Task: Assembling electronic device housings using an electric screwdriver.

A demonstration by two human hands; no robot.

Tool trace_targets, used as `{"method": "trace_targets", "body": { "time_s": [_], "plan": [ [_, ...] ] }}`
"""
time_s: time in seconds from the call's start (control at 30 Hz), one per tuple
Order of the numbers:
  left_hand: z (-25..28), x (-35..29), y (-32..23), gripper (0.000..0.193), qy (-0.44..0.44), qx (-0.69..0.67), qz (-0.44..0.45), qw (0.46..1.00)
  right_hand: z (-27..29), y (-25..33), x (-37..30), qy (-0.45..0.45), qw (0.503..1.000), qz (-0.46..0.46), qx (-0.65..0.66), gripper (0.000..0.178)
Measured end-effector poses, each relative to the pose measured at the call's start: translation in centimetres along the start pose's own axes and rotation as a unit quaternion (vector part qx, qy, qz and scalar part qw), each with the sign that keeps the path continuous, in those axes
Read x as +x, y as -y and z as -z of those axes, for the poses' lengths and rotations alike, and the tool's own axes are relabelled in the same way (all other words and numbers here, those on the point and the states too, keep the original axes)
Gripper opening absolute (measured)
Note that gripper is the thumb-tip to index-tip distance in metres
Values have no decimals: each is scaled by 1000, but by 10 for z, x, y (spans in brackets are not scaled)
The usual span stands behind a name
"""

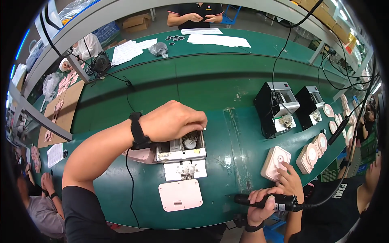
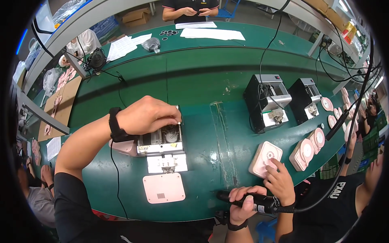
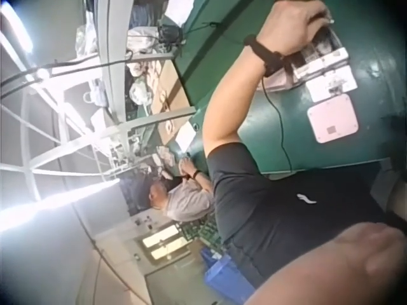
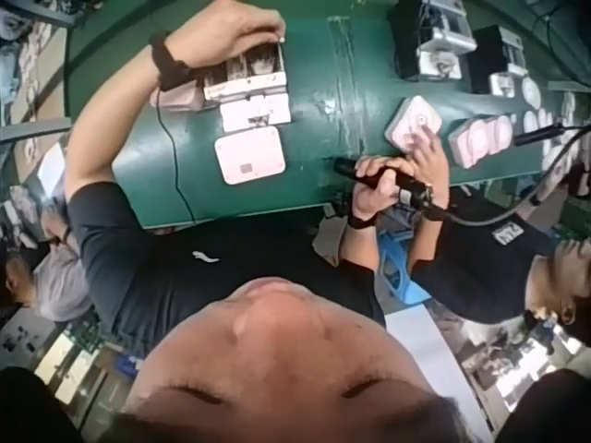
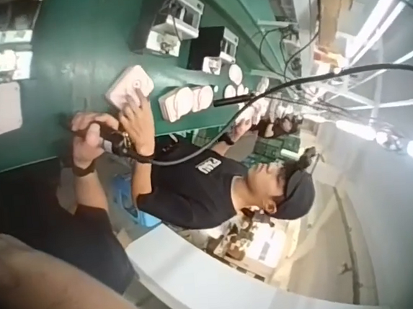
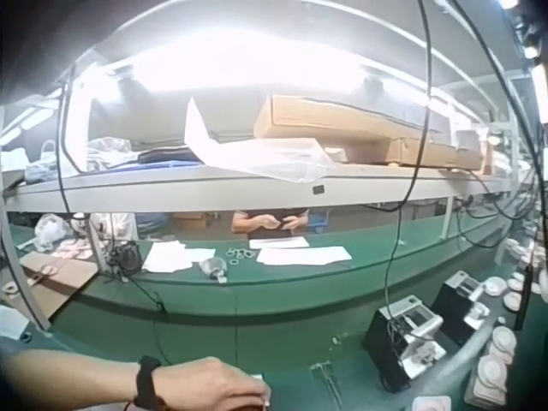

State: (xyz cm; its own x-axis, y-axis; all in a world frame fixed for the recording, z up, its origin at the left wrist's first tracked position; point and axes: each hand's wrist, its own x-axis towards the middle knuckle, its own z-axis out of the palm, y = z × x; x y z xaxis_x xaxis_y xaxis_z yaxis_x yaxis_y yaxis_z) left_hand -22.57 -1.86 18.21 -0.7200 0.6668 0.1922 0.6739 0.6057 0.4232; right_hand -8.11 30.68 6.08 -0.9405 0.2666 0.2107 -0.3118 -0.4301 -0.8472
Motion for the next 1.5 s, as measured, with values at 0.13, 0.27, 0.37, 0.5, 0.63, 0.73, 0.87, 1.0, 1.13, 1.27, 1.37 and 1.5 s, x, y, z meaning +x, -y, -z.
{"method": "trace_targets", "body": {
  "time_s": [0.13,0.27,0.37,0.5,0.63,0.73,0.87,1.0,1.13,1.27,1.37,1.5],
  "plan": [
    [7,-2,-8,9,-26,-81,67,994,0,2,-1,-6,1000,4,-8,33],
    [8,-4,-9,8,-63,-158,92,981,-1,3,-2,-10,1000,11,-21,34],
    [7,-6,-7,9,-75,-171,86,979,-3,3,-1,-5,999,23,-30,30],
    [7,-6,-4,12,-77,-146,90,982,-12,3,8,-28,999,-1,-31,19],
    [9,-9,1,22,-49,-8,62,997,-30,10,31,31,981,-126,-143,14],
    [-4,-24,12,31,-149,94,26,984,-41,5,36,91,968,-147,-183,13],
    [-2,-24,34,38,-78,-23,179,981,-47,3,37,128,956,-154,-213,12],
    [-7,-9,31,41,30,-133,320,938,-45,4,36,126,957,-145,-216,13],
    [3,-16,46,46,37,-250,308,917,-41,5,35,116,963,-133,-205,16],
    [-4,-45,40,43,-134,-148,272,941,-43,4,40,109,958,-162,-212,19],
    [6,-65,4,39,-209,-166,263,927,-47,-4,47,103,950,-175,-239,22],
    [-7,-102,-38,37,-343,-170,233,894,-31,-38,57,96,935,-141,-310,32]
  ]
}}
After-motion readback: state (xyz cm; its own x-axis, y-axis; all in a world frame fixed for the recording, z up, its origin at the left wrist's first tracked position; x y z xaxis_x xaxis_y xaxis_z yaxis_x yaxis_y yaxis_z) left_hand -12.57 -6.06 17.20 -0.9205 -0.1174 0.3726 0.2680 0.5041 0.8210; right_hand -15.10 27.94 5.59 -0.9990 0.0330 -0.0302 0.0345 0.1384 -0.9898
